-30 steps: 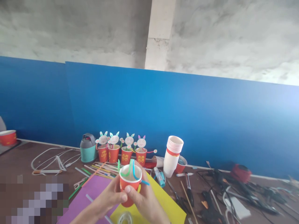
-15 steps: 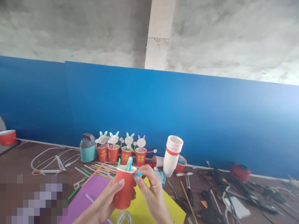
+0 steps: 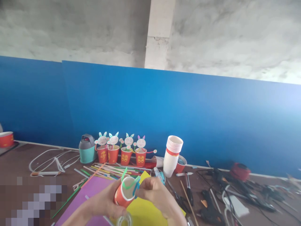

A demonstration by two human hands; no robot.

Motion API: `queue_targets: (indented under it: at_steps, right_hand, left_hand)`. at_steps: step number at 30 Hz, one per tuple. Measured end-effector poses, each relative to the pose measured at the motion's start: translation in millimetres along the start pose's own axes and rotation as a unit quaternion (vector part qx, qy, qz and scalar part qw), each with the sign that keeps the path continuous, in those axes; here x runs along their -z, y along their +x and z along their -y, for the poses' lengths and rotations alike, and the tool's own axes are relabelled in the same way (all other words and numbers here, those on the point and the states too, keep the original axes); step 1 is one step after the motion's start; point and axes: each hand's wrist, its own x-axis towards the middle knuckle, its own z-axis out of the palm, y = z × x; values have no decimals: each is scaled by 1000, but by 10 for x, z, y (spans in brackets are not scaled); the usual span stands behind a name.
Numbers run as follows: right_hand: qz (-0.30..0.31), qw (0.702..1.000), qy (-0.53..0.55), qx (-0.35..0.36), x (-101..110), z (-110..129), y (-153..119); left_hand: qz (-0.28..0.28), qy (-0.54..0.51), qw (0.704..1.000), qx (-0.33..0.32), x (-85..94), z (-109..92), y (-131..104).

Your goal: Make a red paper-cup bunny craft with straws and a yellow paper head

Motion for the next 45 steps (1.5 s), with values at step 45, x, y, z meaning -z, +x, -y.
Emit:
queue_targets:
  at_steps: [45]
  right_hand:
    - [-218,971,-9,94,-156,97,89]
  left_hand:
    - [2,-218,974,70,-197,288,97]
